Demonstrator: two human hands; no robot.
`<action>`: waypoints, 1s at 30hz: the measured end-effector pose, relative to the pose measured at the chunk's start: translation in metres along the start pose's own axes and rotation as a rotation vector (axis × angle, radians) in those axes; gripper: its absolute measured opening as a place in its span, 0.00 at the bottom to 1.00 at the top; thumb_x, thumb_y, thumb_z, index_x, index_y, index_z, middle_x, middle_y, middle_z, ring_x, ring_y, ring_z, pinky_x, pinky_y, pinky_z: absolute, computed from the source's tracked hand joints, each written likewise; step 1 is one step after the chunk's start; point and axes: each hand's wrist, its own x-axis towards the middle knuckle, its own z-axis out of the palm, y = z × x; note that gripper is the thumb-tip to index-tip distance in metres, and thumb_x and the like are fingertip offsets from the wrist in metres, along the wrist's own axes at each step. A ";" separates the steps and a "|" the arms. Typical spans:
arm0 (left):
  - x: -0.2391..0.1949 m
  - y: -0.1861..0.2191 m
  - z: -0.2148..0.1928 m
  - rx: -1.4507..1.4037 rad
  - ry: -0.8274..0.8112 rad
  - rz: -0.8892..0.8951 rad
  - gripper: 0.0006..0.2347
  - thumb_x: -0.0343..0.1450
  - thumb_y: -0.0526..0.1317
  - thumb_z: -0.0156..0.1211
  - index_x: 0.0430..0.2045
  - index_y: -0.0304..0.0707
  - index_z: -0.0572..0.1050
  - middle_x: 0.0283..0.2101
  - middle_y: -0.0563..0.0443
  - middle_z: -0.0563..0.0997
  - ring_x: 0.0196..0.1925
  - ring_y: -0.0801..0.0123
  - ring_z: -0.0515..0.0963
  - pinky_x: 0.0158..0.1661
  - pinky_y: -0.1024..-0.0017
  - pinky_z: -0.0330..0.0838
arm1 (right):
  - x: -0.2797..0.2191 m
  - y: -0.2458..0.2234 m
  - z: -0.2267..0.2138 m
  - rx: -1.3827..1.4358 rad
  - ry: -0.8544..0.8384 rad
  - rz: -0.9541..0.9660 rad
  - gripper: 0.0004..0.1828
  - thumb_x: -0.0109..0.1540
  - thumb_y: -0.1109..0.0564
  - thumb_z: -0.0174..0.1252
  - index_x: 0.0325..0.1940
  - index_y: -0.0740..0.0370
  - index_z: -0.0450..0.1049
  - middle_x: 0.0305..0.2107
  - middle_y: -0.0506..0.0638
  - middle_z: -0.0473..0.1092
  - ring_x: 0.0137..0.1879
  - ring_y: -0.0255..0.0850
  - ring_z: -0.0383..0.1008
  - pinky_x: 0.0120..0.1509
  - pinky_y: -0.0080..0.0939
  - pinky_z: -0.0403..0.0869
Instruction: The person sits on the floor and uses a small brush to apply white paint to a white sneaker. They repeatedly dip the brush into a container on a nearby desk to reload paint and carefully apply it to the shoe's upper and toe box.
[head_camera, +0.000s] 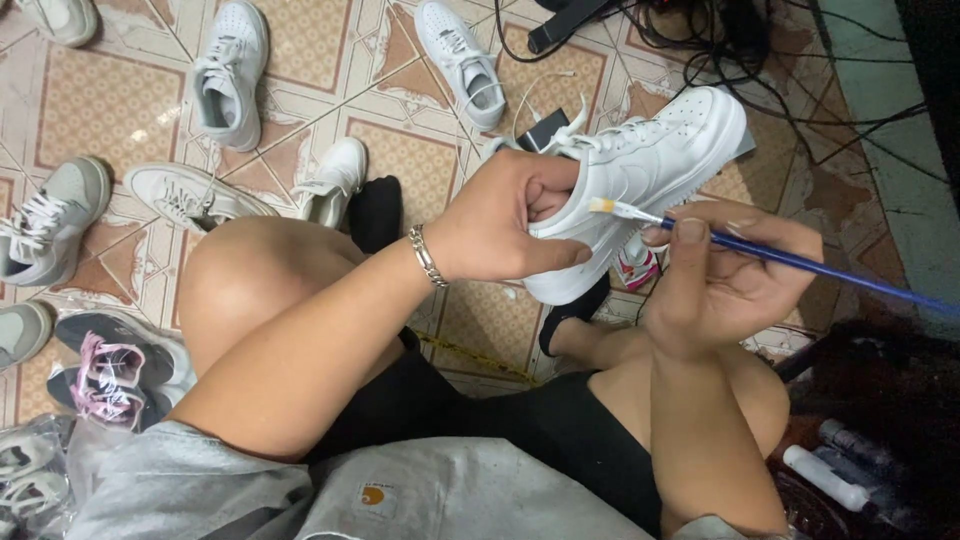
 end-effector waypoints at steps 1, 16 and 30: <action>0.000 0.000 0.000 0.013 0.001 -0.012 0.10 0.73 0.30 0.83 0.39 0.43 0.83 0.26 0.69 0.67 0.27 0.84 0.63 0.31 0.76 0.54 | 0.002 -0.002 0.001 -0.030 -0.001 -0.046 0.18 0.84 0.62 0.65 0.65 0.61 0.59 0.42 0.70 0.73 0.43 0.55 0.80 0.47 0.49 0.86; -0.003 0.000 -0.002 0.007 -0.014 0.025 0.13 0.73 0.29 0.86 0.35 0.44 0.80 0.24 0.69 0.65 0.24 0.84 0.62 0.30 0.77 0.53 | 0.000 -0.001 0.002 0.014 -0.064 -0.107 0.17 0.83 0.71 0.61 0.60 0.60 0.59 0.44 0.71 0.77 0.33 0.50 0.81 0.39 0.41 0.81; -0.003 -0.002 -0.002 0.099 0.044 0.023 0.22 0.71 0.34 0.88 0.27 0.50 0.69 0.25 0.69 0.60 0.28 0.81 0.58 0.34 0.75 0.53 | -0.006 -0.014 0.003 -0.079 -0.088 -0.218 0.18 0.81 0.69 0.64 0.58 0.61 0.58 0.39 0.73 0.76 0.36 0.54 0.83 0.40 0.43 0.81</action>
